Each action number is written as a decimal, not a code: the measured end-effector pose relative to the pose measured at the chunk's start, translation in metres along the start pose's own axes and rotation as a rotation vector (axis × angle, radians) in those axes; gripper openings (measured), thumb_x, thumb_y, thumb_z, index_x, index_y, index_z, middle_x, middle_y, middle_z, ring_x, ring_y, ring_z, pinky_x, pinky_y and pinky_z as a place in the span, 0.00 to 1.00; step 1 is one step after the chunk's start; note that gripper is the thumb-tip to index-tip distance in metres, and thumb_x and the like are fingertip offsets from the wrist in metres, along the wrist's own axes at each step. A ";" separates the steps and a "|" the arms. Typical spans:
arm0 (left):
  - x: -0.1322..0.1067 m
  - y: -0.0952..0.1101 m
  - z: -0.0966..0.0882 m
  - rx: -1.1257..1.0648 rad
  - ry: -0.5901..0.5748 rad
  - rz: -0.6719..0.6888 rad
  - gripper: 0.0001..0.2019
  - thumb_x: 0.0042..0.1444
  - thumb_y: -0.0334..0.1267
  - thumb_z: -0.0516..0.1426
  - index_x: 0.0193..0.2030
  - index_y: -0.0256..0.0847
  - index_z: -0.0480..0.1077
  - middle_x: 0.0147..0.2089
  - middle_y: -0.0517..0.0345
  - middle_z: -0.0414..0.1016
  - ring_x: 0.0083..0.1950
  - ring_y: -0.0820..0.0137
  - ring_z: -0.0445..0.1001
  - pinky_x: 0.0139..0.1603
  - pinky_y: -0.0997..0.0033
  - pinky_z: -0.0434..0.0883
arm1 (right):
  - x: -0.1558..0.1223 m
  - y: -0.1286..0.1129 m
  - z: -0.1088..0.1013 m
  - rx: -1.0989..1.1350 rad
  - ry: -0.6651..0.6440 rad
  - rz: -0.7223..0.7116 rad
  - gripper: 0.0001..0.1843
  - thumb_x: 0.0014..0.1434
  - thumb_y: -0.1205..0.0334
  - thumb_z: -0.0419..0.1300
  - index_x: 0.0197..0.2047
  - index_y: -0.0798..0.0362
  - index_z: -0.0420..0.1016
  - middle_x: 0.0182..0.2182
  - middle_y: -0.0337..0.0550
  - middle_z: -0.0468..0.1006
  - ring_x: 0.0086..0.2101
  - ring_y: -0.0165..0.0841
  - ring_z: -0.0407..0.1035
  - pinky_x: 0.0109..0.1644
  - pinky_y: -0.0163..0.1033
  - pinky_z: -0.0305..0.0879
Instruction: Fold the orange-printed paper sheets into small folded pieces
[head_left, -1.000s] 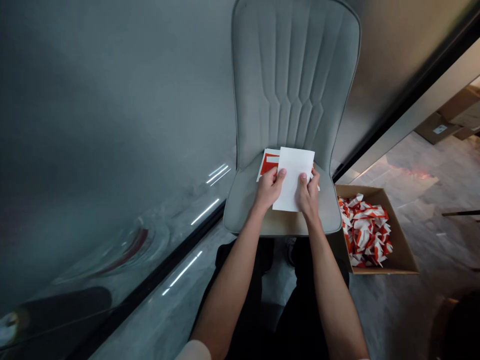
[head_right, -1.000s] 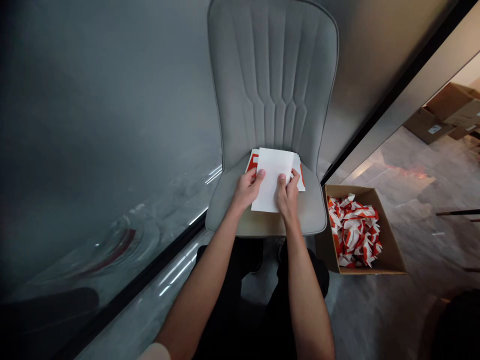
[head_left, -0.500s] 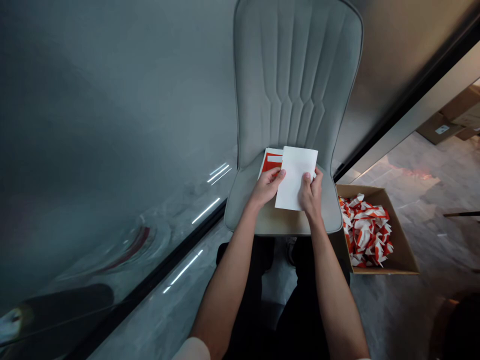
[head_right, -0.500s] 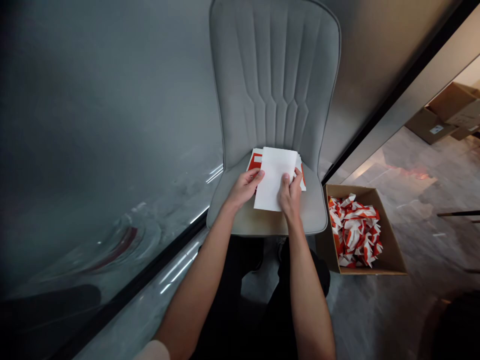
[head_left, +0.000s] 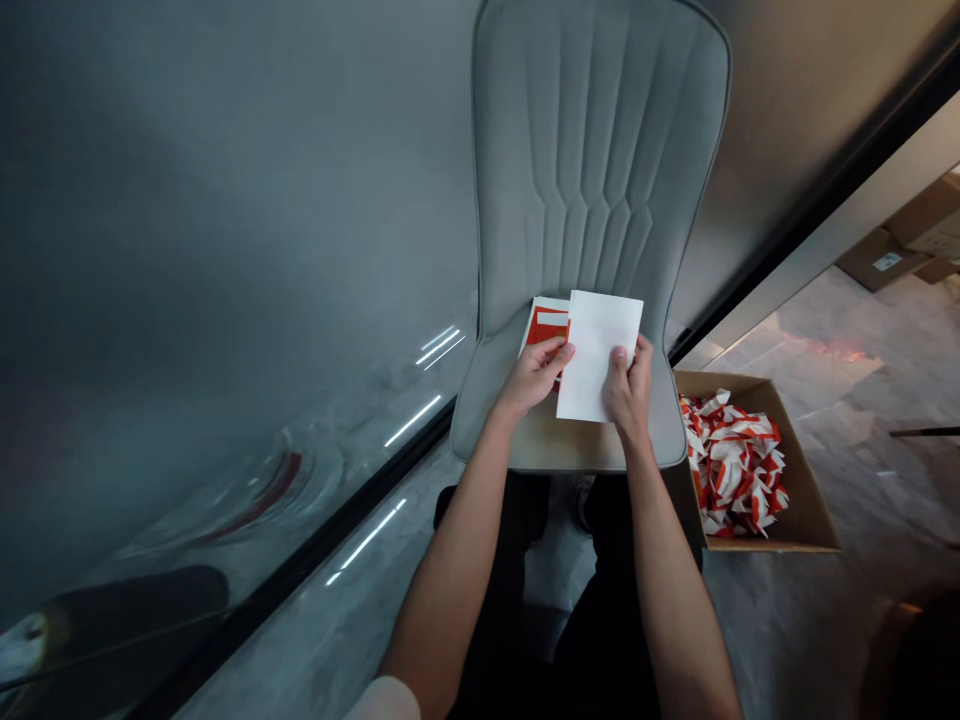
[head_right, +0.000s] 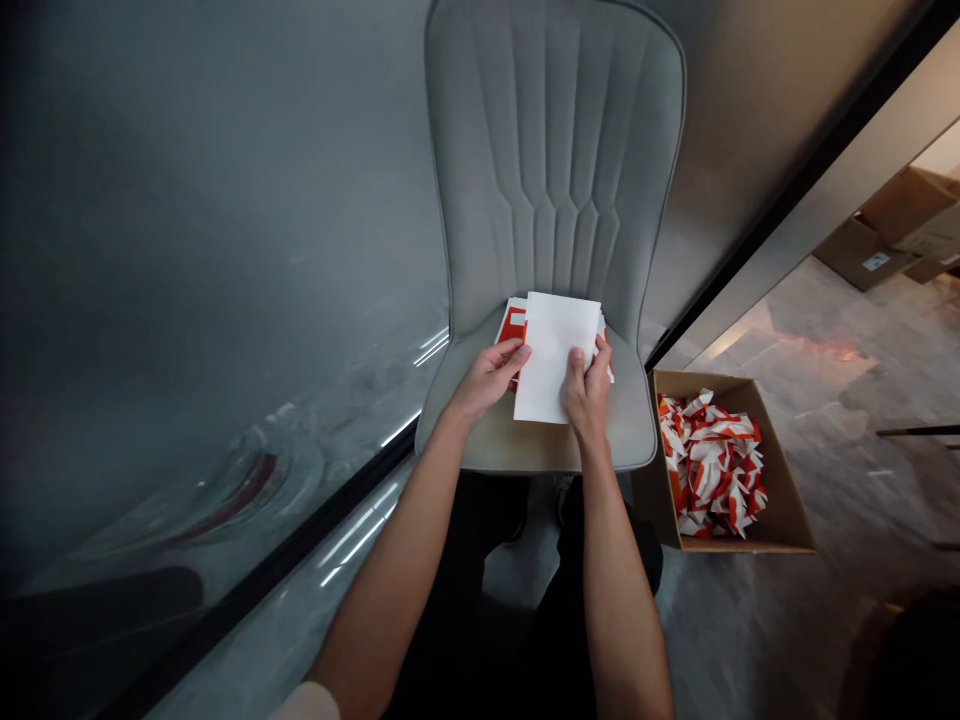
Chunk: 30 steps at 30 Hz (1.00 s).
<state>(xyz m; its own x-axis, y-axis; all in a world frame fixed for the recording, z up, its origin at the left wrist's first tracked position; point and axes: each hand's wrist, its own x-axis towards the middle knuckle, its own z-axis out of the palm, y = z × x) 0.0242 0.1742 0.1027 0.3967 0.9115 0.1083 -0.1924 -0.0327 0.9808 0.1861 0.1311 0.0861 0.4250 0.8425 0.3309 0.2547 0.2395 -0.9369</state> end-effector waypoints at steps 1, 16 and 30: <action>0.000 0.000 0.000 0.002 -0.003 0.007 0.20 0.63 0.57 0.62 0.42 0.39 0.76 0.34 0.56 0.78 0.32 0.71 0.74 0.32 0.74 0.72 | 0.000 0.000 0.000 -0.002 0.002 0.000 0.29 0.71 0.39 0.53 0.65 0.49 0.63 0.57 0.54 0.77 0.55 0.43 0.73 0.58 0.48 0.69; 0.000 -0.005 -0.003 0.066 -0.043 0.003 0.21 0.64 0.60 0.60 0.39 0.41 0.74 0.32 0.58 0.74 0.31 0.71 0.71 0.30 0.73 0.70 | 0.001 0.001 -0.003 -0.040 -0.017 0.003 0.32 0.70 0.36 0.54 0.66 0.50 0.62 0.58 0.54 0.76 0.56 0.44 0.72 0.62 0.51 0.66; 0.001 -0.012 -0.007 0.099 -0.100 -0.007 0.20 0.66 0.57 0.59 0.41 0.38 0.72 0.34 0.56 0.76 0.34 0.70 0.74 0.32 0.73 0.72 | 0.004 0.005 -0.006 -0.144 0.004 -0.030 0.32 0.69 0.36 0.54 0.63 0.51 0.65 0.48 0.51 0.80 0.44 0.41 0.75 0.48 0.44 0.69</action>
<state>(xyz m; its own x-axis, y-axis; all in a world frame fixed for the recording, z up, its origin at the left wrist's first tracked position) 0.0208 0.1784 0.0899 0.4859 0.8669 0.1117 -0.1014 -0.0710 0.9923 0.1942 0.1328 0.0839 0.4188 0.8340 0.3593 0.3892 0.1926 -0.9008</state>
